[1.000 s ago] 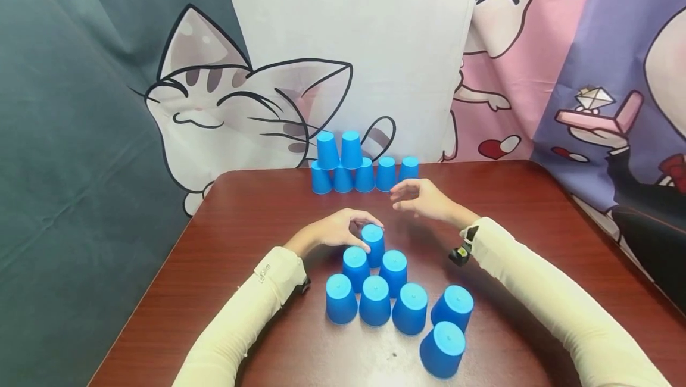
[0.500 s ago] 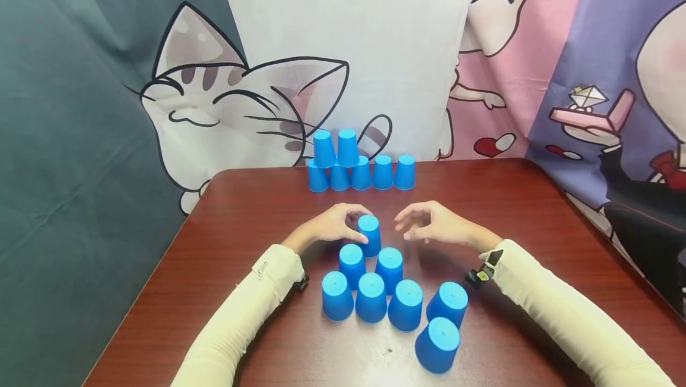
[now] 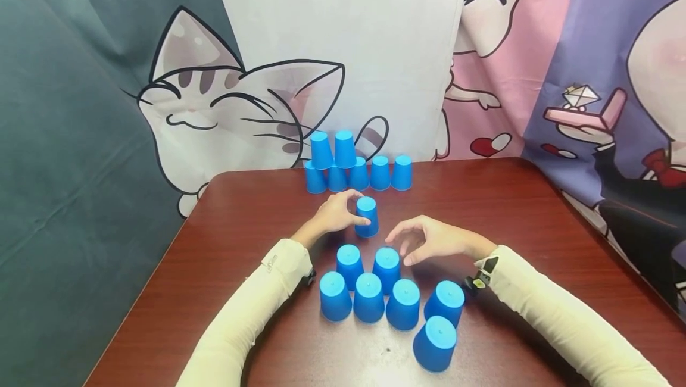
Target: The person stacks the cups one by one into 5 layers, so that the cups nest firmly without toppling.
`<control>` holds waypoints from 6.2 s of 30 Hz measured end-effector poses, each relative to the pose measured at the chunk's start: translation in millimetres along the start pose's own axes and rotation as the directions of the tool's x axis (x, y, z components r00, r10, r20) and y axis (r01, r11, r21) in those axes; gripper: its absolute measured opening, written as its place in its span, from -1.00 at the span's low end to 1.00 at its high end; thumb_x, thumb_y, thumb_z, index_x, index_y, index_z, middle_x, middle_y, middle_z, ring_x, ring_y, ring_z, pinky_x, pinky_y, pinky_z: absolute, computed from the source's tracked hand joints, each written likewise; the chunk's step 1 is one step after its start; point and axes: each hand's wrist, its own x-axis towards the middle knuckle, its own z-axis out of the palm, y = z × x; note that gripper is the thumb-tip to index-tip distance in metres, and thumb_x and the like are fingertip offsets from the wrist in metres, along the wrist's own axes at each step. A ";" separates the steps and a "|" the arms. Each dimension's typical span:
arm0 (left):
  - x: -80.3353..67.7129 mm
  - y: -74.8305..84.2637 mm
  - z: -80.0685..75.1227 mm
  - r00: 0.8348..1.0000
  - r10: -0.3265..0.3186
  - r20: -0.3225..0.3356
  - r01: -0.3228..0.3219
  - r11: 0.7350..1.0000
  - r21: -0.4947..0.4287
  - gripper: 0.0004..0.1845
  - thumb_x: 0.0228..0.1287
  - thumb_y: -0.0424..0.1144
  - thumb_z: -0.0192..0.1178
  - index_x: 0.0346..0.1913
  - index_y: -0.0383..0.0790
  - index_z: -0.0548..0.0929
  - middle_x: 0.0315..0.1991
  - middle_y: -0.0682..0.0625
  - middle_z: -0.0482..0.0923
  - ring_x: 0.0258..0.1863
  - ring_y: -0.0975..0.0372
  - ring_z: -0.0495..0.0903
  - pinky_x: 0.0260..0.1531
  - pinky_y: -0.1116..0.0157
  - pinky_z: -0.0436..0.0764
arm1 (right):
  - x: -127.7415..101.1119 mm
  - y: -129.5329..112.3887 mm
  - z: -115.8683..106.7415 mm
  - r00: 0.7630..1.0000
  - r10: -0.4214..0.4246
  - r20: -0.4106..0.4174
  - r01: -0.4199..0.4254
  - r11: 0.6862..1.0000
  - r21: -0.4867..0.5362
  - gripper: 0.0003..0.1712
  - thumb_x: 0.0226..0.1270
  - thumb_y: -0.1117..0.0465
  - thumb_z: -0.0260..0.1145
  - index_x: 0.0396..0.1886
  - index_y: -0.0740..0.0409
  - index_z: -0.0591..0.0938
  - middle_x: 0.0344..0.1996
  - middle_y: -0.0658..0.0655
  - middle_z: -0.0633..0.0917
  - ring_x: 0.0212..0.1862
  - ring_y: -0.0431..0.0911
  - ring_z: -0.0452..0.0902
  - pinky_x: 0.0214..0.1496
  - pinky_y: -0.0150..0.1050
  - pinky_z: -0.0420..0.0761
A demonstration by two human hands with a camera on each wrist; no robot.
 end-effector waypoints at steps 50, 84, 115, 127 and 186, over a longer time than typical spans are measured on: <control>87.2 53.9 -6.4 0.856 -0.053 -0.514 0.027 0.998 -0.057 -0.71 0.24 0.06 0.36 -0.22 -0.01 0.53 0.02 -0.02 0.69 -0.15 0.14 0.62 -0.34 0.19 0.58 | 7.4 16.5 17.9 0.995 -0.080 0.067 0.075 0.995 0.065 -0.50 0.23 0.19 0.47 0.18 0.09 0.59 -0.05 0.09 0.74 -0.09 0.04 0.71 -0.10 -0.01 0.70; 107.2 54.3 -8.4 0.851 -0.136 -0.508 0.061 0.985 -0.162 -0.61 0.31 -0.10 0.34 0.06 -0.07 0.42 0.16 -0.09 0.58 0.07 0.05 0.60 0.01 0.06 0.63 | 4.8 22.6 16.1 0.991 -0.089 0.097 0.080 0.992 0.095 -0.48 0.22 0.28 0.46 0.19 0.16 0.58 -0.05 0.11 0.74 -0.11 0.10 0.70 -0.11 0.02 0.70; 109.2 53.8 -12.8 0.838 -0.072 -0.540 0.051 0.997 -0.053 -0.62 0.36 -0.25 0.26 0.15 -0.02 0.42 0.23 -0.07 0.40 0.08 0.02 0.57 0.00 0.02 0.63 | 2.2 22.9 15.8 0.995 -0.049 0.085 0.043 0.996 0.076 -0.48 0.22 0.24 0.48 0.18 0.14 0.58 -0.07 0.10 0.74 -0.13 0.10 0.70 -0.08 -0.01 0.70; 110.2 50.6 -17.0 0.838 -0.076 -0.541 0.065 0.997 -0.040 -0.62 0.36 -0.29 0.24 0.17 -0.02 0.43 0.28 -0.05 0.34 -0.01 0.01 0.61 -0.17 0.10 0.68 | 3.3 21.7 16.3 0.995 -0.042 0.087 0.036 0.997 0.069 -0.48 0.21 0.26 0.49 0.18 0.14 0.59 -0.08 0.09 0.74 -0.13 0.12 0.70 -0.09 -0.02 0.70; 50.1 24.0 -10.1 0.843 -0.174 -0.509 0.078 0.976 -0.205 -0.34 0.16 0.05 0.42 0.27 -0.06 0.44 0.20 -0.08 0.45 0.17 0.07 0.45 -0.01 -0.02 0.60 | 11.8 25.8 27.7 0.992 -0.026 0.126 0.026 1.000 0.000 -0.44 0.20 0.17 0.49 0.22 -0.07 0.59 -0.17 0.00 0.76 -0.31 -0.02 0.67 -0.19 -0.04 0.71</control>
